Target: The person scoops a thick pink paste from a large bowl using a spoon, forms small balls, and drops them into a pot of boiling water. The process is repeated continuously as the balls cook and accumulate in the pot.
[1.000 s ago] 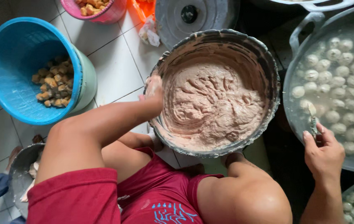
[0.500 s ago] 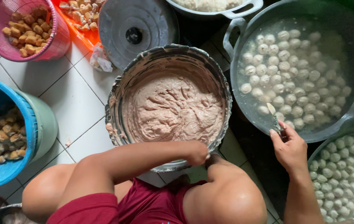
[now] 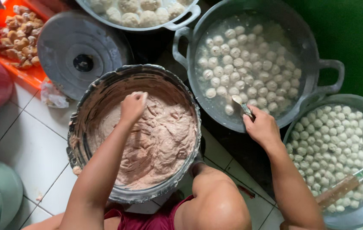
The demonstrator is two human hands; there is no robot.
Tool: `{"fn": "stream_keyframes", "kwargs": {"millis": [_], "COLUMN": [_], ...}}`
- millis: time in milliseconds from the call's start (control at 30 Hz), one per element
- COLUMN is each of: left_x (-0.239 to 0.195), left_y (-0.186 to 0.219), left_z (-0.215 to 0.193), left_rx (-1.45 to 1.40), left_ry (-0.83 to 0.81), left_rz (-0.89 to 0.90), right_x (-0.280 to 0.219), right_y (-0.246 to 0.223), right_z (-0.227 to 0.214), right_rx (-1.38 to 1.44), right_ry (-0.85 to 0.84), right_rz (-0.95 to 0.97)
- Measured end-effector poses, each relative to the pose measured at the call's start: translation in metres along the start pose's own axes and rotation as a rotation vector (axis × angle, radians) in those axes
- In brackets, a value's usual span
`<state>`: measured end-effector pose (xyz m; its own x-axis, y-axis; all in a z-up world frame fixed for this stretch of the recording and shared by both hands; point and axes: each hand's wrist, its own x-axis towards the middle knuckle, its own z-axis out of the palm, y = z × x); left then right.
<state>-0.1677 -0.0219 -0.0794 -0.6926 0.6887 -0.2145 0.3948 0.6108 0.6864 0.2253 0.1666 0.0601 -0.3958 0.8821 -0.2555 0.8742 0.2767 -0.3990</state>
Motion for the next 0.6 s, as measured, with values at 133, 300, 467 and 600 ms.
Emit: {"fn": "stream_keyframes", "kwargs": {"millis": [133, 300, 467, 600], "left_x": [-0.066, -0.117, -0.128, -0.132], "left_y": [0.004, 0.056, 0.092, 0.117], "left_z": [-0.003, 0.054, 0.068, 0.059], "left_rx": [0.100, 0.046, -0.127, -0.304], "left_ry": [0.205, -0.040, -0.011, 0.044], "left_rz": [-0.151, 0.039, 0.345, 0.388], "right_x": [0.003, -0.005, -0.030, -0.052], "right_y": [0.006, -0.008, -0.041, -0.063], "right_z": [-0.013, -0.013, 0.003, 0.005], "right_rx": [-0.103, 0.025, 0.348, 0.448], "right_ry": [0.004, 0.125, -0.104, -0.349], "right_rz": [0.058, -0.031, -0.069, -0.195]}}
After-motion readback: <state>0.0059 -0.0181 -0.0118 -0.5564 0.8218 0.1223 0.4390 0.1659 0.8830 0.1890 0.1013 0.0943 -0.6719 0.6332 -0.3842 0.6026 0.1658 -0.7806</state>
